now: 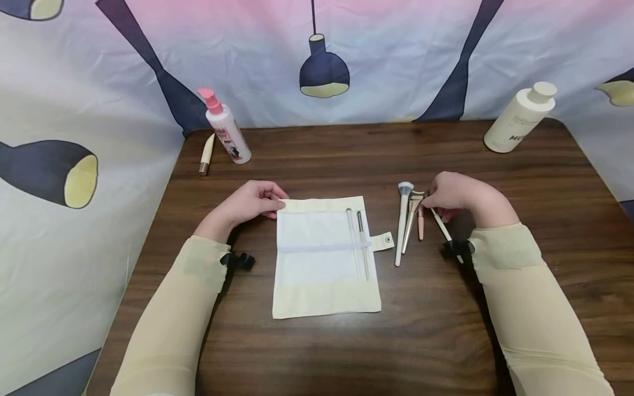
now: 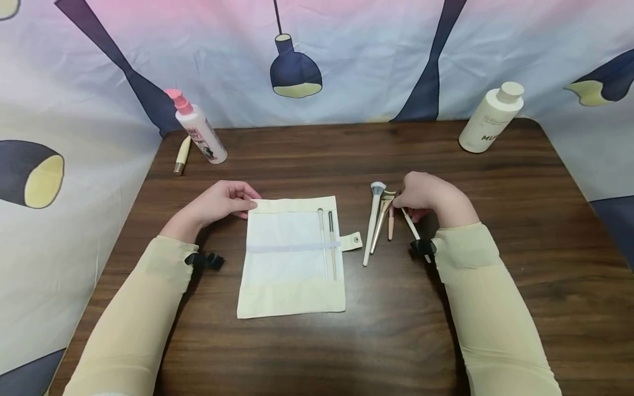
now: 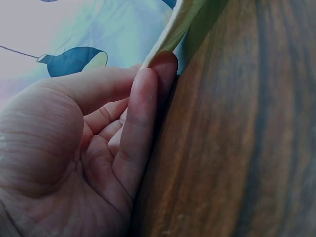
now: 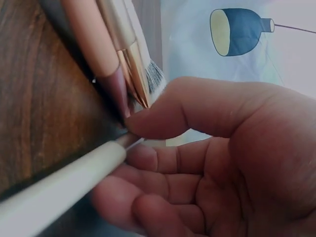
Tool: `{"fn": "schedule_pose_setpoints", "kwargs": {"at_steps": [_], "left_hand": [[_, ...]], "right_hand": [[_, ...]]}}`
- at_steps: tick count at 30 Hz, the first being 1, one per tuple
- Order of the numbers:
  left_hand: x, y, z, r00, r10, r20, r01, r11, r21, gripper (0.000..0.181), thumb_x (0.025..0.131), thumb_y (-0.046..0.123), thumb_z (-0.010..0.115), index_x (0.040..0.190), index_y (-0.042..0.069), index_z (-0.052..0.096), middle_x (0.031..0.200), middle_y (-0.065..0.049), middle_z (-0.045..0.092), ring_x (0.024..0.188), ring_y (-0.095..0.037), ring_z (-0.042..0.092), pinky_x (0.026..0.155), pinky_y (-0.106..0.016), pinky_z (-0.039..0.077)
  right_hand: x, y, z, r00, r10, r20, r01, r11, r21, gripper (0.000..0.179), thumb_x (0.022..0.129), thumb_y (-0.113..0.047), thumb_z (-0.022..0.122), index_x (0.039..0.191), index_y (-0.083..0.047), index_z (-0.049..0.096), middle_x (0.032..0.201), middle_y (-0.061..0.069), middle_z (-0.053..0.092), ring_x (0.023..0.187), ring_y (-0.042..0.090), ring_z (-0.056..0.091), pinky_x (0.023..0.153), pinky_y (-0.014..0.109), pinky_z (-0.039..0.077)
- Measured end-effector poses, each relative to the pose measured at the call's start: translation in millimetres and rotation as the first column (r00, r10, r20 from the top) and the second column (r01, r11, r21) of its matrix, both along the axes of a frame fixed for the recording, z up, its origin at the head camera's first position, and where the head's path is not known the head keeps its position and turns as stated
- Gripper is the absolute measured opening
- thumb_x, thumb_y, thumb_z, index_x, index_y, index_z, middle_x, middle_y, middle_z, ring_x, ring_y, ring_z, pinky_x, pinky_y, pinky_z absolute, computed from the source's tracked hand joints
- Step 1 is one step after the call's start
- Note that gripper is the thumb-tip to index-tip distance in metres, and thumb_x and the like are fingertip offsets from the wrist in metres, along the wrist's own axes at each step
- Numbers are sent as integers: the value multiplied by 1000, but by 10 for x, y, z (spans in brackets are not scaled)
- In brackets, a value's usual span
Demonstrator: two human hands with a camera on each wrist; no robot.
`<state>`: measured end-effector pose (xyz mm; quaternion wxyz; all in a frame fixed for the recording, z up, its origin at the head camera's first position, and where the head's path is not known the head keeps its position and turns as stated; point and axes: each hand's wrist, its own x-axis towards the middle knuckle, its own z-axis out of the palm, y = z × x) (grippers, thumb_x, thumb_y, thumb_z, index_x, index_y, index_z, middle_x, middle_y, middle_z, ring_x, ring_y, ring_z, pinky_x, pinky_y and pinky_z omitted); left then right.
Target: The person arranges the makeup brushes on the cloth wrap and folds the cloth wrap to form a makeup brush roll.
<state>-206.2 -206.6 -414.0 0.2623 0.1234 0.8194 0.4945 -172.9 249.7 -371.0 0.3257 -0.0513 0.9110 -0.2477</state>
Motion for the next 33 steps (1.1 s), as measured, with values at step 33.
{"fn": "schedule_pose_setpoints", "kwargs": {"at_steps": [33], "left_hand": [[-3,2,13,1000,1,-6,-1,1000,-7,22,98,10,71,116,-2,69,98,-15,69,82,-15,69,75,-28,64]], "right_hand": [[-5,-158,68,910,-410,-62,259,677,-689,17,102,-6,57,113,5,52,80,-1,68,69,11,66,66,29,63]]}}
